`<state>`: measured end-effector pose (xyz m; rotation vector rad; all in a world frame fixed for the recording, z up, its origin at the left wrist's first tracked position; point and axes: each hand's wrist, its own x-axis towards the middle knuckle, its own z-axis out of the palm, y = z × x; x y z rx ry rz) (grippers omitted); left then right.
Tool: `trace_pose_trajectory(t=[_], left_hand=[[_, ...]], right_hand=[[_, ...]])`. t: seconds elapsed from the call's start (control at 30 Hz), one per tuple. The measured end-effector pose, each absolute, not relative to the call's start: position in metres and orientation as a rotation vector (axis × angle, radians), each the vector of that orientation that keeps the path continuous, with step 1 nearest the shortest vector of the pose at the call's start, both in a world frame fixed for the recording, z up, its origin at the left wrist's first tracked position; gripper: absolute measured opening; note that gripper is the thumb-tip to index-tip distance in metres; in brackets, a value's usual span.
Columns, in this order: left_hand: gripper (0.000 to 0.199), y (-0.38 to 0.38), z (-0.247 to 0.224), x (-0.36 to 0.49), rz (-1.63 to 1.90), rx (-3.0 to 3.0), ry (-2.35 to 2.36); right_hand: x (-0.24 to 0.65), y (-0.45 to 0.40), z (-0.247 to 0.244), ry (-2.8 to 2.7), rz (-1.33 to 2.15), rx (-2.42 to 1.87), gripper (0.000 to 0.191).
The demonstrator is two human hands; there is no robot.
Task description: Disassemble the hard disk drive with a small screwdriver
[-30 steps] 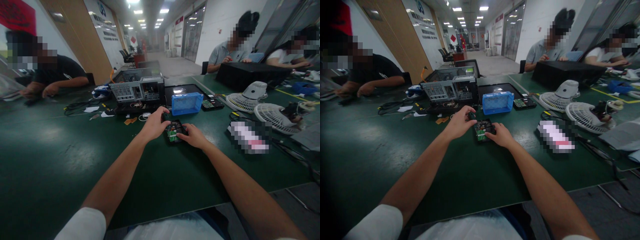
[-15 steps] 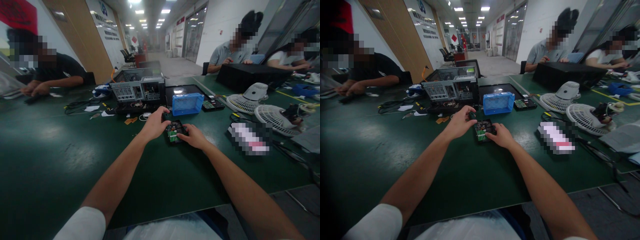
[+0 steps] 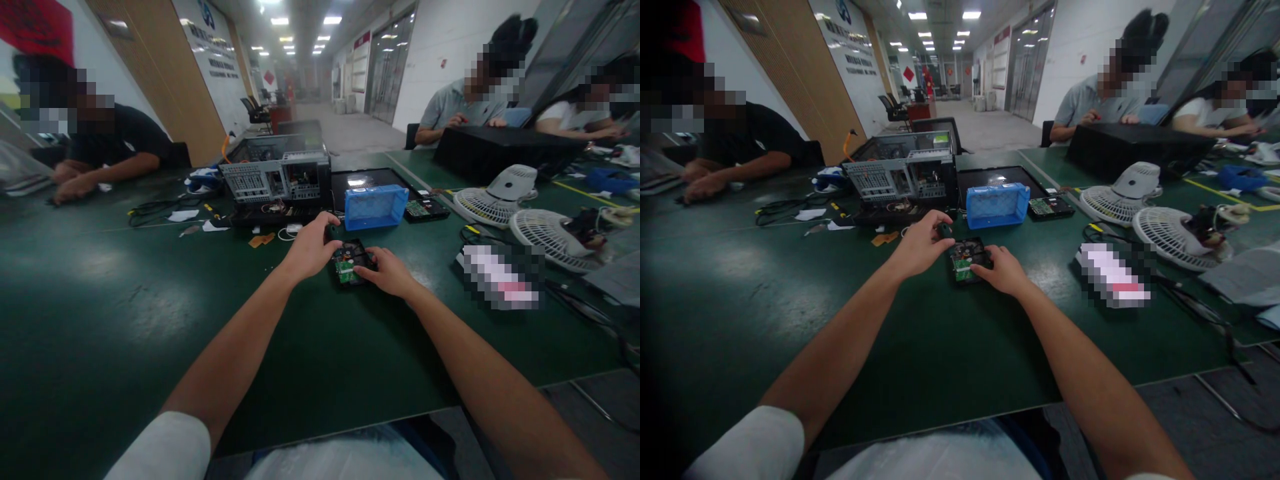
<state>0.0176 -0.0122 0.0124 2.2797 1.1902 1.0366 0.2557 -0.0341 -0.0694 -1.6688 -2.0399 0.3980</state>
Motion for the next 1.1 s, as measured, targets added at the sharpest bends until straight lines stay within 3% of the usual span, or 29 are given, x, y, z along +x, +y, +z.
trace_pose_trajectory(t=[0.5, 0.73, 1.1], left_hand=[[0.039, -0.014, 0.018, 0.017, 1.024, 2.329, 1.145], [0.019, -0.022, 0.029, 0.02, 1.146, 2.323, 1.131], [0.018, -0.028, 0.033, 0.024, 1.139, 2.298, 1.088]], right_hand=[[0.254, -0.035, -0.067, -2.041, 0.4, -1.683, 0.063], [0.254, -0.035, -0.066, -2.035, 0.413, -1.663, 0.063], [0.253, -0.036, -0.066, -2.033, 0.413, -1.67, 0.061]])
